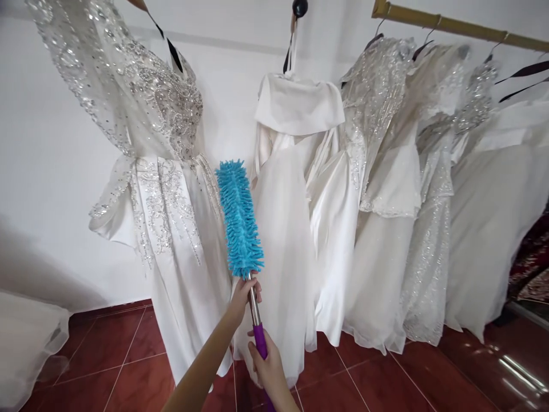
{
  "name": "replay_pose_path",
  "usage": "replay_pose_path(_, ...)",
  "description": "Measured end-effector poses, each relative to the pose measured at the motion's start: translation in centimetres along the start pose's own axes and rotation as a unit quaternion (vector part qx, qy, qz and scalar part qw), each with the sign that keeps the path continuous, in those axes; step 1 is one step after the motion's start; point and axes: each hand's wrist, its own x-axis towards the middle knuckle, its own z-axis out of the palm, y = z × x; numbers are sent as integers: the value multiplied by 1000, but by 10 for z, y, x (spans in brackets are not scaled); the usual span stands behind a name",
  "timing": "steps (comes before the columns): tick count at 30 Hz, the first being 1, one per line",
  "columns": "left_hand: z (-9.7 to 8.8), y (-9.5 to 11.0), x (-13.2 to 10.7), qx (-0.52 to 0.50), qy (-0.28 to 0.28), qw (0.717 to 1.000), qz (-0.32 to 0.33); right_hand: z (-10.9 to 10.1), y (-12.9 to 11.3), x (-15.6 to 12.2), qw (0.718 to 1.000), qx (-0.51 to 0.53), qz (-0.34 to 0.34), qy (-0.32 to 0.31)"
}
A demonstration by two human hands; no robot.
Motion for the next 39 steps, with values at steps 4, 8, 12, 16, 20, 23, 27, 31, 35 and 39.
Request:
replay_pose_path(4,1,-16,30,-36,51,998,-11,-21,-9,12,998,-68,2,1)
replay_pose_path(8,10,-21,52,-83,64,995,-1,-46,-29,39,985,-169,-21,-30)
replay_pose_path(12,25,-20,59,-130,41,991,14,-61,-59,67,950,-298,-92,6)
replay_pose_path(16,28,-23,63,-151,26,988,8,-59,-72,77,930,-339,-139,8)
replay_pose_path(20,21,-42,72,-142,23,989,-18,-56,-55,80,944,-302,-136,10)
replay_pose_path(23,18,-70,77,-108,24,992,-65,-59,-26,84,959,-264,-100,4)
replay_pose_path(27,17,-114,75,-79,27,989,-118,-70,22,87,966,-252,-58,25)
replay_pose_path(31,14,-152,68,-73,49,986,-142,-82,64,85,964,-262,-44,28)
replay_pose_path(35,7,-185,59,-75,70,978,-180,-87,98,79,960,-278,-28,33)
replay_pose_path(39,0,-213,49,-76,104,968,-215,-89,130,73,958,-285,-10,29)
